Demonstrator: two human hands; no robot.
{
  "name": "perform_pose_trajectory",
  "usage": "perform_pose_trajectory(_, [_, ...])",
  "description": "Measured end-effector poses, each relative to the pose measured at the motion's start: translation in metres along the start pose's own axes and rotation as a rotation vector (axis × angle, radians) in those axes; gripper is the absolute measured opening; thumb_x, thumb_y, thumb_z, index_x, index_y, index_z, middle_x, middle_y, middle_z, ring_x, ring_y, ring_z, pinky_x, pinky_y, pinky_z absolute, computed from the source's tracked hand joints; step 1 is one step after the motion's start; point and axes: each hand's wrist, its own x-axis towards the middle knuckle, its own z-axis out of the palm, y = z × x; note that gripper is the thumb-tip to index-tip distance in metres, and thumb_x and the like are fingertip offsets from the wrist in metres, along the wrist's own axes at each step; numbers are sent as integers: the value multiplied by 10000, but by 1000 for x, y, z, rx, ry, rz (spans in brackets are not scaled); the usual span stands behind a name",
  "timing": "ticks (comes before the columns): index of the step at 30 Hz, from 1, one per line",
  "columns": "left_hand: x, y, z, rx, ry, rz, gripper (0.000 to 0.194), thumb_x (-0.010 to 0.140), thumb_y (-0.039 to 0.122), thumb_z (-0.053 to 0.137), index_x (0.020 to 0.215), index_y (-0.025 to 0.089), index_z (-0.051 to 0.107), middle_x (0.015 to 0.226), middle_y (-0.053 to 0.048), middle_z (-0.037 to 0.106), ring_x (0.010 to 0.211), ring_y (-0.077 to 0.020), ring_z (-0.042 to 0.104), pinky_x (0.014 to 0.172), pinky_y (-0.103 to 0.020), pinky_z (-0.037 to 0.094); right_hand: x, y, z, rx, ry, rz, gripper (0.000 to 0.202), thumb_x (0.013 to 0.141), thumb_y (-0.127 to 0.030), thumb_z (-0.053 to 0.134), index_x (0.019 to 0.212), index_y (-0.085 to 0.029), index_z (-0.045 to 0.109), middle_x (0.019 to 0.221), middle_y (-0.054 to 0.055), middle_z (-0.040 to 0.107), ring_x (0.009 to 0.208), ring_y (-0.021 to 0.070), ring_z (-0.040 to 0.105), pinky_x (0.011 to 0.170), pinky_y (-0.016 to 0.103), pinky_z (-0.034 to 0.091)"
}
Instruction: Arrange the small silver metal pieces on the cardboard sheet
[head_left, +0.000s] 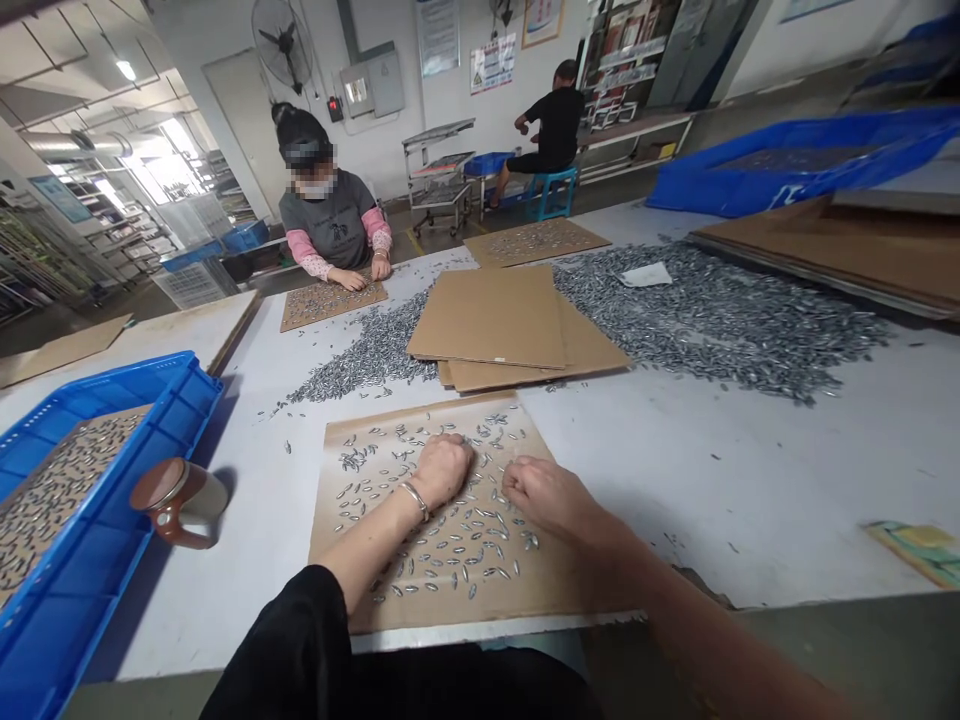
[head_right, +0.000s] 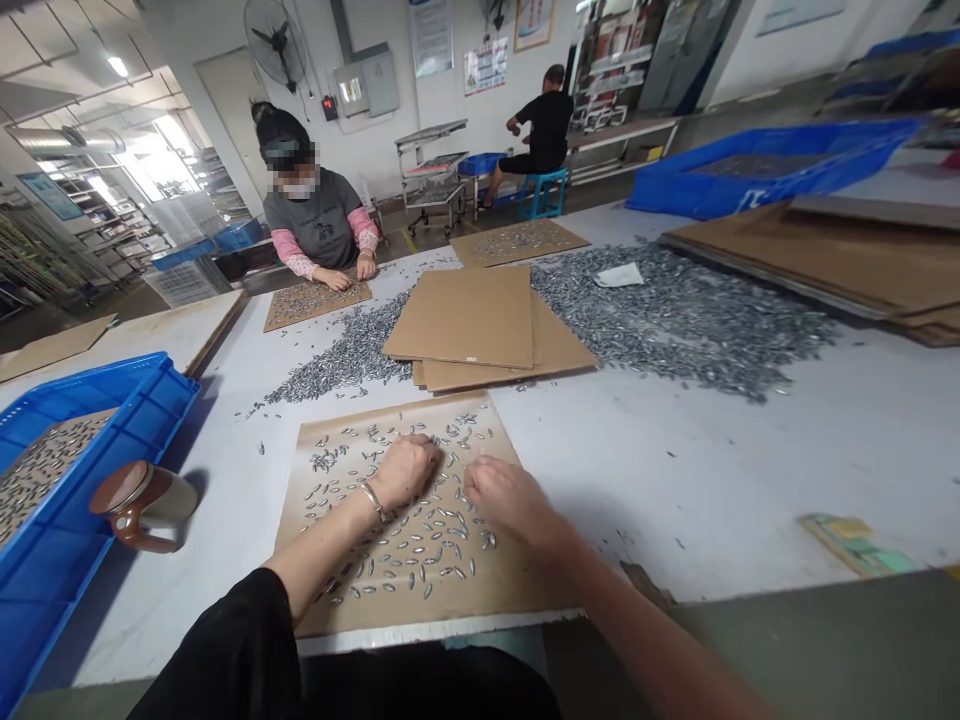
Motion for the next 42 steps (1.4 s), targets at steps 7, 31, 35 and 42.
perform_pose_trajectory(7, [-7,-16,2,-146,183,-69,248,990,145,509,997,138,757,1016,-114,731,945,-209,670,897,-301,518,0,-7,15,-45,-11,15,253,963,-109,482,873,-163,712,1001,86,733,906,204,680,765,299,400])
perform_pose_trajectory(31, [-13,0,10,-117,35,-285,293,956,167,481,975,92,764,1043,-204,766,984,-269,727,920,-376,565,-5,-3,6,-32,42,54,275,1043,-260,488,883,-195,702,1002,62,722,925,196,676,750,287,410])
perform_pose_trajectory(35, [-19,3,-3,-155,-12,-265,309,961,203,478,1014,98,764,1033,-191,778,986,-264,737,886,-342,574,2,-18,6,-11,18,93,277,1028,-266,511,860,-166,707,980,113,751,917,233,687,748,318,399])
perform_pose_trajectory(42, [-21,6,-7,-215,-112,-288,250,898,151,536,920,121,783,964,-171,795,944,-254,753,852,-318,583,3,-18,9,-128,49,17,274,994,-128,465,941,-146,732,1028,116,737,885,223,688,704,316,404])
